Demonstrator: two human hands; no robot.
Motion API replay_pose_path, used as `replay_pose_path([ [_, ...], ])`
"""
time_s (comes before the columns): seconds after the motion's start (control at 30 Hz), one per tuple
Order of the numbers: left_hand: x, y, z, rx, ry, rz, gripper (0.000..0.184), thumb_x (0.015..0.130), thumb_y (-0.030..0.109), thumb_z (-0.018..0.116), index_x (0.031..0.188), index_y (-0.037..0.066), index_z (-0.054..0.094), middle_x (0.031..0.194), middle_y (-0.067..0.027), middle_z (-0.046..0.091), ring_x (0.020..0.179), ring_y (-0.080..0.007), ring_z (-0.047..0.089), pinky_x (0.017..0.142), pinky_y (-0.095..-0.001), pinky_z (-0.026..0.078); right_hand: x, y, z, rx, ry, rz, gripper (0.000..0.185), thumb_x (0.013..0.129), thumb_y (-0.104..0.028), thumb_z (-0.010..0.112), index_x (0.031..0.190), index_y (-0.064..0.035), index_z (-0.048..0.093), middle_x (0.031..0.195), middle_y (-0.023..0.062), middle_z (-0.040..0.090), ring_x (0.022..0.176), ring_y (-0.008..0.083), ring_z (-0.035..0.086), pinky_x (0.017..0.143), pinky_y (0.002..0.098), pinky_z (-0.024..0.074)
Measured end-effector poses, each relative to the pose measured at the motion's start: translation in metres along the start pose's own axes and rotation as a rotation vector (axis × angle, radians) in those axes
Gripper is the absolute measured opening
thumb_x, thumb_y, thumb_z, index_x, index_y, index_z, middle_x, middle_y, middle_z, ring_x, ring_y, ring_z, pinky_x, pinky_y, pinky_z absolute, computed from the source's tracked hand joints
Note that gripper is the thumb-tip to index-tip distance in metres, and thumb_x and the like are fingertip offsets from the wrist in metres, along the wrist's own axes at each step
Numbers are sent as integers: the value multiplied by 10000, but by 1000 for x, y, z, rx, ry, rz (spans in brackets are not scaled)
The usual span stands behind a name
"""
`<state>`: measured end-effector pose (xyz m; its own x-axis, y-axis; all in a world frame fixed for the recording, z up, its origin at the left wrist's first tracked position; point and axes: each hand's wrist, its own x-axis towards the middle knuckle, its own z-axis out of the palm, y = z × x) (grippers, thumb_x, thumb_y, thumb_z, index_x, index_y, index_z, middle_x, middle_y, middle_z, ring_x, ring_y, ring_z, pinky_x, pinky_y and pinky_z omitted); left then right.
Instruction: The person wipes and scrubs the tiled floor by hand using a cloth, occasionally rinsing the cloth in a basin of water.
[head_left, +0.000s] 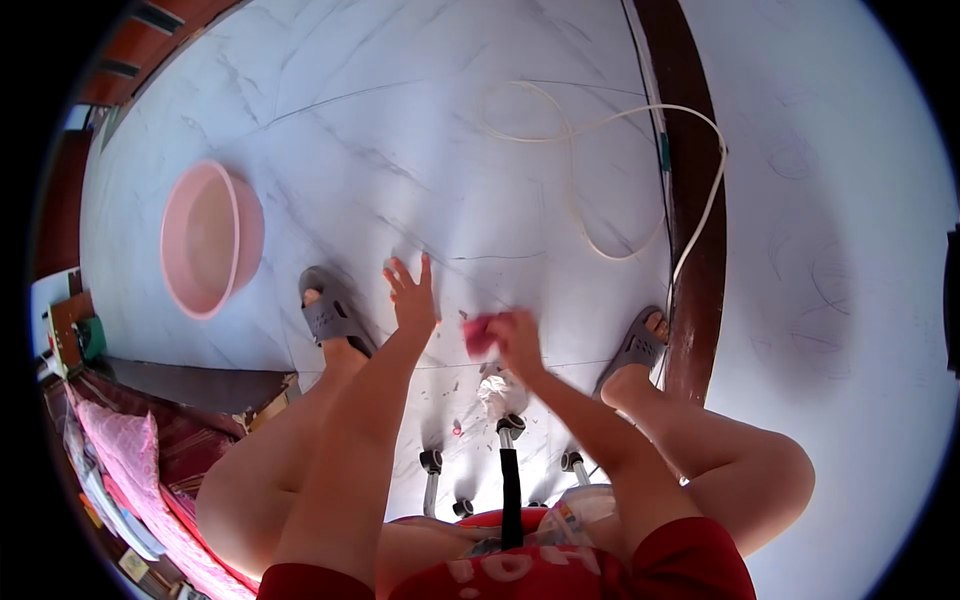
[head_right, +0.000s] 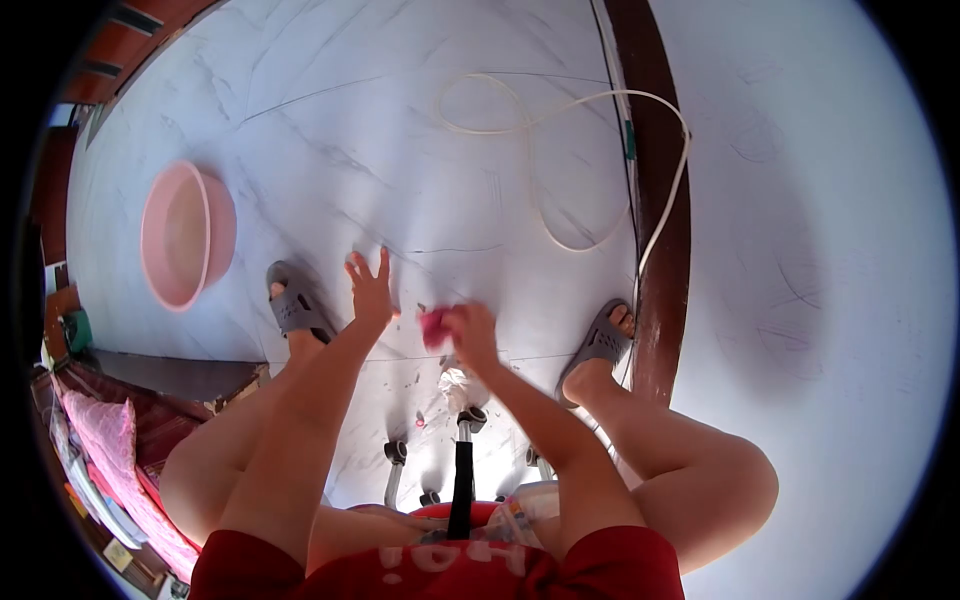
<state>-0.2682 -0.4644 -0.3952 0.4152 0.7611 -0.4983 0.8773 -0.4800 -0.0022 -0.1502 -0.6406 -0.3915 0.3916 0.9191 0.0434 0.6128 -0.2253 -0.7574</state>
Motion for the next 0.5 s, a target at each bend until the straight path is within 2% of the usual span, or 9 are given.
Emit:
replay_pose_path([
  [0.1, -1, -2, 1, 33, 12, 21, 1257, 466, 224, 876, 1451, 234, 95, 1430, -344, 53, 1291, -547, 157, 818, -462, 505, 121, 21, -23, -59, 228, -43, 292, 687, 40, 581, 948, -91, 598, 983, 137, 545, 920, 337, 486, 799, 426, 396],
  [0.17, 0, 0, -4, 45, -4, 3, 1217, 497, 197, 856, 1452, 230, 103, 1429, -347, 69, 1288, -547, 174, 815, -437, 503, 205, 39, -29, -120, 271, -5, 363, 704, 16, 586, 1039, -126, 587, 1032, 156, 508, 948, 375, 478, 823, 452, 407],
  [0.27, 1, -4, 2, 64, 23, 26, 1082, 580, 114, 771, 1452, 222, 139, 1423, -361, 79, 1282, -554, 189, 801, -436, 491, 281, 44, -24, -210, 157, 182, 433, 739, 0, 561, 1130, -185, 564, 1117, 96, 513, 997, 353, 488, 832, 467, 448],
  [0.3, 0, -4, 2, 64, 17, 15, 1082, 580, 114, 771, 1452, 222, 139, 1423, -361, 79, 1282, -554, 189, 801, -436, 491, 285, 45, -11, -268, 125, 221, 400, 748, -23, 557, 1109, -196, 568, 1116, 79, 515, 1000, 333, 493, 800, 471, 454],
  [0.37, 1, -5, 2, 52, 35, 49, 1057, 592, 133, 763, 1450, 217, 153, 1417, -370, 90, 1276, -567, 187, 802, -455, 488, 263, 27, 10, -400, 79, 142, 355, 728, -36, 570, 1040, -203, 584, 1081, 66, 523, 996, 307, 493, 784, 467, 426],
  [0.43, 0, -5, -3, 22, 5, 44, 1001, 633, 111, 728, 1450, 214, 159, 1414, -374, 97, 1271, -577, 185, 799, -474, 486, 207, 24, 31, -386, 64, -200, 279, 703, -57, 594, 945, -197, 596, 1027, 60, 526, 979, 285, 489, 775, 456, 383],
  [0.47, 1, -6, 0, 30, 20, 46, 971, 658, 99, 706, 1451, 215, 159, 1413, -374, 99, 1270, -577, 186, 806, -478, 485, 169, 18, 34, -339, -13, -233, 319, 655, -39, 623, 934, -194, 602, 1016, 77, 524, 982, 298, 483, 829, 465, 352],
  [0.5, 2, -6, 1, 39, 36, 51, 940, 683, 86, 684, 1452, 216, 159, 1412, -374, 102, 1270, -578, 186, 812, -482, 485, 130, 8, 29, -301, -71, -275, 296, 647, -30, 621, 897, -188, 603, 979, 66, 522, 970, 290, 476, 805, 458, 344],
])
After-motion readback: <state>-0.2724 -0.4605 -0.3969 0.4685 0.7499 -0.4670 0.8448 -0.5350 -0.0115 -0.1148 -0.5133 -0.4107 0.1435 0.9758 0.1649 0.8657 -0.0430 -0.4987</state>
